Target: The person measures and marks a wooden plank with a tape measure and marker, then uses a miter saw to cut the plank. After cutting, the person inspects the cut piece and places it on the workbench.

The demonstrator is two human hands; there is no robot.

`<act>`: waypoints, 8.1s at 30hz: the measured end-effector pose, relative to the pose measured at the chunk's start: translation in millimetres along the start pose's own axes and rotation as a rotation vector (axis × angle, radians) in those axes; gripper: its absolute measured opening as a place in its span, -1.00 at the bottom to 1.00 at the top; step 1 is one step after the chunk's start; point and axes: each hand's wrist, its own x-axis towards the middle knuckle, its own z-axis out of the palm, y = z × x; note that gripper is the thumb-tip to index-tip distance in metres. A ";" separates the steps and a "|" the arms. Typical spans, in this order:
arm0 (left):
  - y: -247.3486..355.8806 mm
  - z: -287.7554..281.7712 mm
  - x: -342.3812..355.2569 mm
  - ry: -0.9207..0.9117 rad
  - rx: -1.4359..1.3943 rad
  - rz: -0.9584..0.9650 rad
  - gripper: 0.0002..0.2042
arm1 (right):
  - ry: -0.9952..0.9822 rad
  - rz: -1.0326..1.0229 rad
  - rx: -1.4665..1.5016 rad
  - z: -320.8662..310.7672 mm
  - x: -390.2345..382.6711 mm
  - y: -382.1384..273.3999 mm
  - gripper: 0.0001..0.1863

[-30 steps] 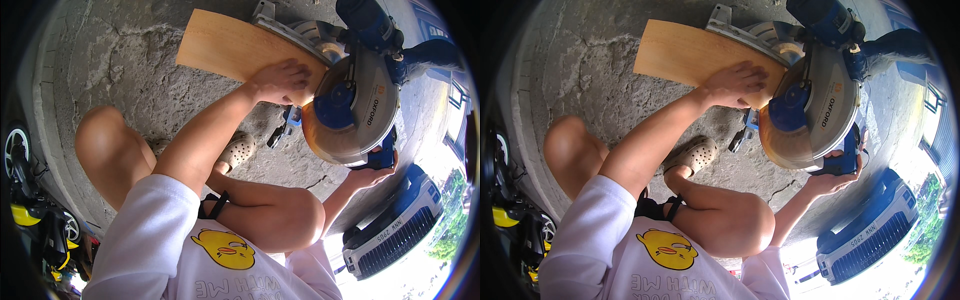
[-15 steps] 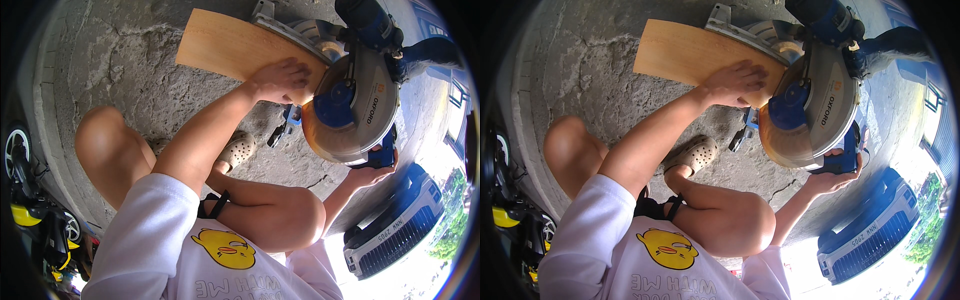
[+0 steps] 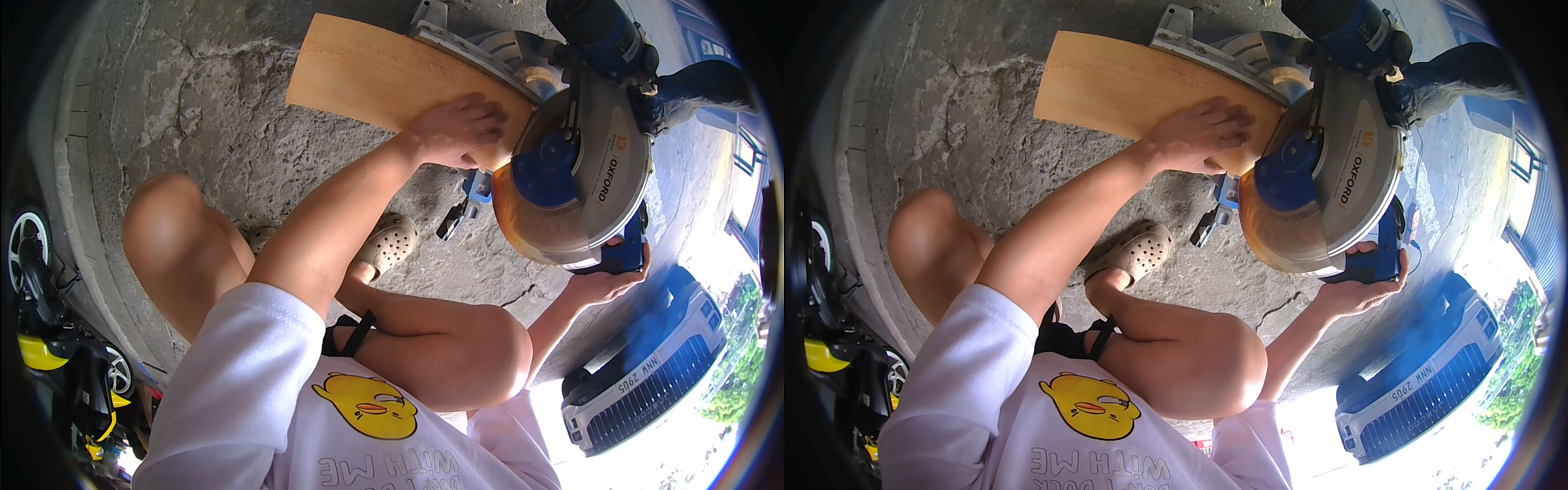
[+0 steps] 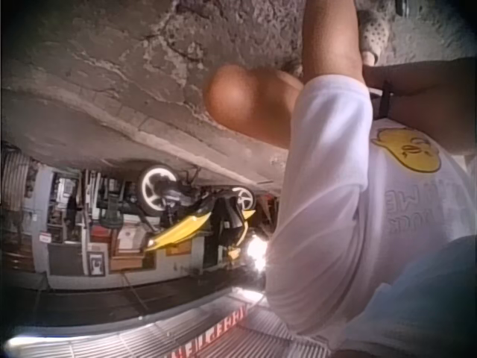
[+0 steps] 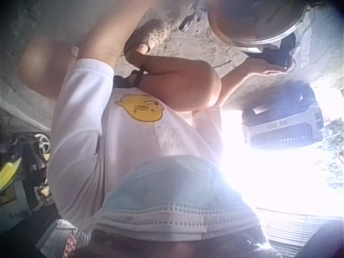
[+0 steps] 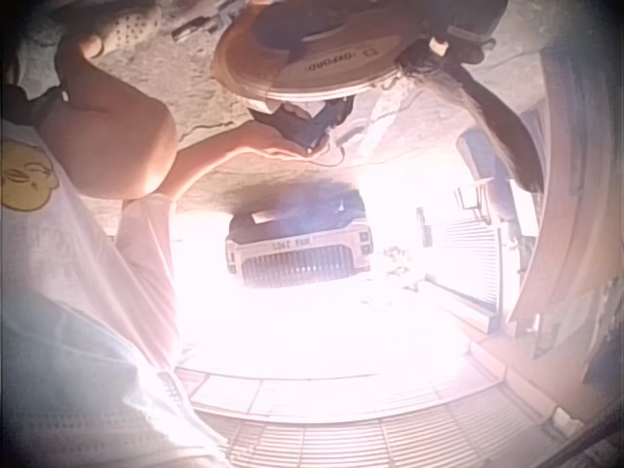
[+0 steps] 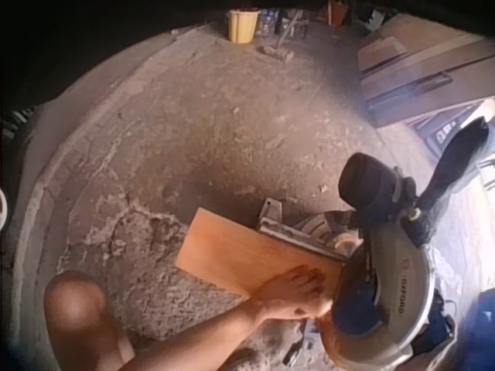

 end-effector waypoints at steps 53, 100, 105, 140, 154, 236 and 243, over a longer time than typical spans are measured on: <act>31.4 -14.4 12.4 -0.258 0.130 -0.205 -0.19 | -0.469 0.267 -0.074 25.5 226.5 -97.9 -0.45; 32.8 -25.5 27.1 -0.460 0.013 -0.381 -0.16 | -0.527 0.510 -0.063 56.7 285.8 -97.4 -0.47; 33.5 -20.1 27.8 -0.430 -0.022 -0.369 -0.44 | -0.548 0.429 0.081 43.8 290.1 -82.9 -0.51; 33.4 -30.2 30.8 -0.518 -0.046 -0.392 -0.21 | -0.559 0.502 0.011 53.7 280.3 -101.1 -0.55; 31.4 -18.8 29.5 -0.504 0.006 -0.379 -0.15 | -0.567 0.533 -0.046 54.0 277.4 -106.9 -0.49; 35.0 -14.9 29.1 -0.425 -0.009 -0.372 -0.22 | -0.861 -0.284 -0.801 23.0 413.4 15.1 -0.53; 32.1 -15.5 27.1 -0.417 -0.022 -0.378 -0.22 | -0.593 0.419 -0.230 30.8 310.9 -60.9 -0.54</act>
